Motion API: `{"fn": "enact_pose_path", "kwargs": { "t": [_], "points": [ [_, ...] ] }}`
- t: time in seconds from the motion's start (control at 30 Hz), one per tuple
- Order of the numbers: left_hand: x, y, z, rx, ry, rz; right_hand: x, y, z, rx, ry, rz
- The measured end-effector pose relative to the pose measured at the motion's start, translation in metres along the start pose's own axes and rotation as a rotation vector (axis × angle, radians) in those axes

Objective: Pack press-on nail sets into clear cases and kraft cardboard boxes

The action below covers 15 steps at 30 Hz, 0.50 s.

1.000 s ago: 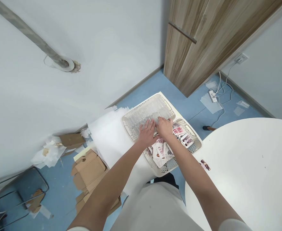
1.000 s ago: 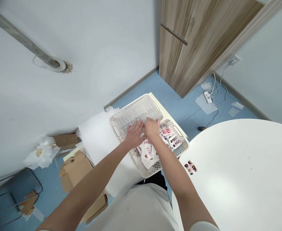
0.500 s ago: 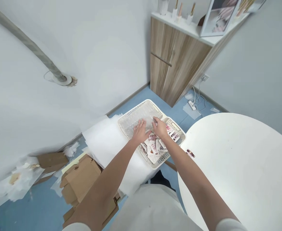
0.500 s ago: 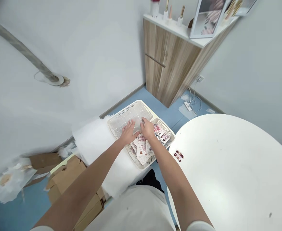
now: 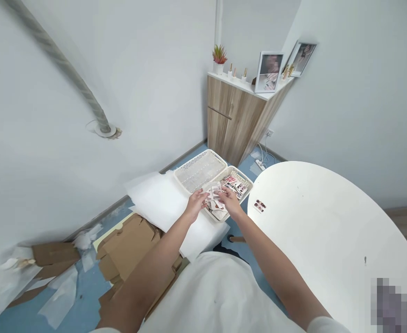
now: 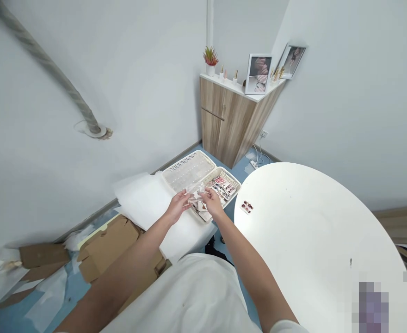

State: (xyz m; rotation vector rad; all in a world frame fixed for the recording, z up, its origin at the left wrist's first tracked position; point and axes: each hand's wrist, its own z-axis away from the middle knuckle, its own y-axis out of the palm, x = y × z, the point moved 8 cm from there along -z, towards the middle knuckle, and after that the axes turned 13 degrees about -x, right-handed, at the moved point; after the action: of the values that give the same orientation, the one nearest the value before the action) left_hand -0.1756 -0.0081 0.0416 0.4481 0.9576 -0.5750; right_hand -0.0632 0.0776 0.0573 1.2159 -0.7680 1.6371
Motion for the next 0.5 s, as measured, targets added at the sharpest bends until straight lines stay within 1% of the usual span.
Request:
{"fn": "enact_pose_path", "kwargs": {
  "t": [0.1,0.23,0.37,0.5],
  "points": [
    [0.007,-0.007,0.024,0.069,-0.023,0.086,-0.009,-0.007,0.029,-0.009,0.037,-0.041],
    [0.020,-0.011,0.048,0.120,0.003,0.074,-0.023,-0.026,0.064,-0.048,0.068,-0.082],
    [0.036,0.001,0.065,0.186,0.032,0.006,-0.031,-0.052,0.097,-0.094,0.069,-0.117],
    [0.049,0.023,0.082,0.272,0.043,-0.028,-0.033,-0.081,0.123,-0.173,0.049,-0.162]
  ]
}}
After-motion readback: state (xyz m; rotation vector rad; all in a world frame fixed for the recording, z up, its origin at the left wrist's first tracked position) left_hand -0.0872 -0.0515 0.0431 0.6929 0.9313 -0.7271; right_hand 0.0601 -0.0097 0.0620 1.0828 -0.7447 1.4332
